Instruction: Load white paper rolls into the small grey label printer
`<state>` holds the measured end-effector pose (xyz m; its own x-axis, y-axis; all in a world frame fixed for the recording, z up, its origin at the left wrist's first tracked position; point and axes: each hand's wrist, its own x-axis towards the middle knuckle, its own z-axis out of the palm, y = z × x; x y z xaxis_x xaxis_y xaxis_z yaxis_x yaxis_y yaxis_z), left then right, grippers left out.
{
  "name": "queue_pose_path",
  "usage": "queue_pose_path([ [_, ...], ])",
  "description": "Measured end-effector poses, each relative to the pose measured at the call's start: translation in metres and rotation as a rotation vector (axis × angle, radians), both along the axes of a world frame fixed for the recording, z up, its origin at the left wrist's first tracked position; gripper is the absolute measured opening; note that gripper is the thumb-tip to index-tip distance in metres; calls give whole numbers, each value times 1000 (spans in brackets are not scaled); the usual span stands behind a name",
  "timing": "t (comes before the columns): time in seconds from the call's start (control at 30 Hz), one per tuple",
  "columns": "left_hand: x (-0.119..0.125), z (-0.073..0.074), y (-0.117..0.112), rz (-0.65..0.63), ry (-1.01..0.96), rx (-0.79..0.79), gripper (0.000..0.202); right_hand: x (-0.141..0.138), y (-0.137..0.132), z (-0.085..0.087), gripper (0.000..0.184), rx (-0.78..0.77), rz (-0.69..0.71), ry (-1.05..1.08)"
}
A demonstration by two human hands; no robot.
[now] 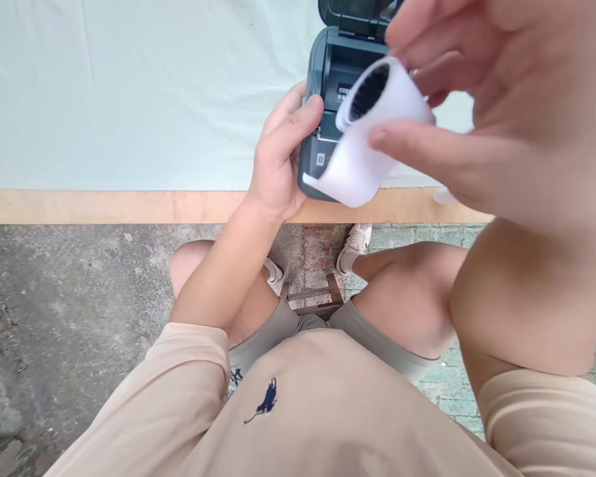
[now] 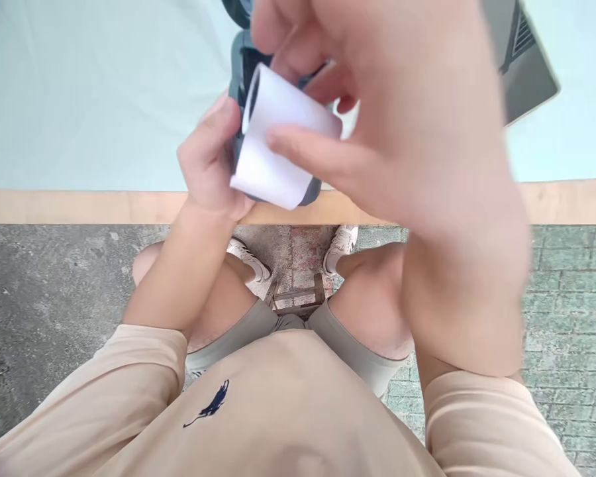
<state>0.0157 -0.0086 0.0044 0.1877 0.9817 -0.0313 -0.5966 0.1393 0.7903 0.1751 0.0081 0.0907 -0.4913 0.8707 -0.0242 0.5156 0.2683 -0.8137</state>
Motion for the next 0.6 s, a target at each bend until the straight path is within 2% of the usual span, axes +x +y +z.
queue_pose_path([
  [0.03, 1, 1, -1, 10, -14, 6, 17, -7, 2, 0, 32, 180, 28, -181],
  [0.1, 3, 4, -2, 20, -33, -4, 13, -18, 7, -2, 31, 394, 33, -428],
  [0.23, 3, 3, -2, 26, -21, -8, 16, -24, 13, -11, 25, 401, 14, -481],
  [0.33, 1, 0, 0, 54, 10, -38, 22, -22, 11, -12, 30, 477, -9, -374],
  [0.43, -2, -1, 2, 74, 45, -146, 31, -22, 9, -14, 32, 504, -222, -227],
  [0.53, -4, 0, 2, 51, 32, -206, 38, -30, 13, -22, 30, 408, -465, 62],
  [0.6, -5, 0, 2, 49, 17, -175, 28, -36, 17, -28, 29, 292, -476, 291],
])
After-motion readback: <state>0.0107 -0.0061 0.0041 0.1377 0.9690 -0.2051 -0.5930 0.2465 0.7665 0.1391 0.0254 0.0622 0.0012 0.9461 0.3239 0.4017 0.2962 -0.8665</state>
